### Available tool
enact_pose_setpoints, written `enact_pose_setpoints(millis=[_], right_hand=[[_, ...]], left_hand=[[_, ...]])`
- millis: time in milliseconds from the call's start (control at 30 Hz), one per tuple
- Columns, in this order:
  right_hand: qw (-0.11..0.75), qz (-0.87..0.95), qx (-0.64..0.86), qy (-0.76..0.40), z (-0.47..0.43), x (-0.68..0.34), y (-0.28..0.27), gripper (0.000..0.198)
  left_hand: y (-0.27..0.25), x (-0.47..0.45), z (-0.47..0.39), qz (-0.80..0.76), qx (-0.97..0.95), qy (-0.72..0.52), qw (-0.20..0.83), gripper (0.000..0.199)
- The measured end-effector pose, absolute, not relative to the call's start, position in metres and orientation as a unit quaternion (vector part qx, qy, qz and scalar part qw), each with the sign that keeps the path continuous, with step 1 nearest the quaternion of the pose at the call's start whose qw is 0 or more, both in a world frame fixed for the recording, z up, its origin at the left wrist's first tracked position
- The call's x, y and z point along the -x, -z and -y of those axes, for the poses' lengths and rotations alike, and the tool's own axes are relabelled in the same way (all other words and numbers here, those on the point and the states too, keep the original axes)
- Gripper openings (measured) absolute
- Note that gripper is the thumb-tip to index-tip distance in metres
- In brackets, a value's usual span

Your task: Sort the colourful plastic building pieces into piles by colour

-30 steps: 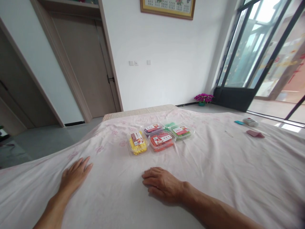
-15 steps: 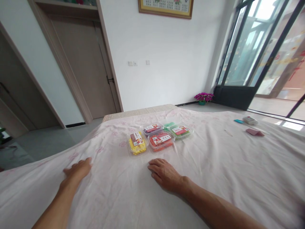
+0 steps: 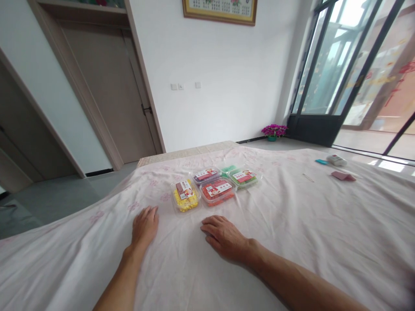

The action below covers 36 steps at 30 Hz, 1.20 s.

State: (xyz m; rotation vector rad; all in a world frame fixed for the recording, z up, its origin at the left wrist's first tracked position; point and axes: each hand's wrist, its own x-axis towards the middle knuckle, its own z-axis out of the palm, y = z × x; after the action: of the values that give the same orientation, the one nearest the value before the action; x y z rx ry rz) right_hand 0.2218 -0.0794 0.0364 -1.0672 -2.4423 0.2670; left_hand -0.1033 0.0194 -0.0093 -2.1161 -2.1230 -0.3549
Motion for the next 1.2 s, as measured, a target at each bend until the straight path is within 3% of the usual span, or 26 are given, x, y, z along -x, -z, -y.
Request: enact_pose_setpoints(millis=[1200], right_hand=[[0.224,0.894,0.378,-0.088,0.0759,-0.2243,-0.0382,0.026]], left_hand=[[0.0116,0.1093,-0.0140,0.681,0.717,0.128,0.071,0.047]])
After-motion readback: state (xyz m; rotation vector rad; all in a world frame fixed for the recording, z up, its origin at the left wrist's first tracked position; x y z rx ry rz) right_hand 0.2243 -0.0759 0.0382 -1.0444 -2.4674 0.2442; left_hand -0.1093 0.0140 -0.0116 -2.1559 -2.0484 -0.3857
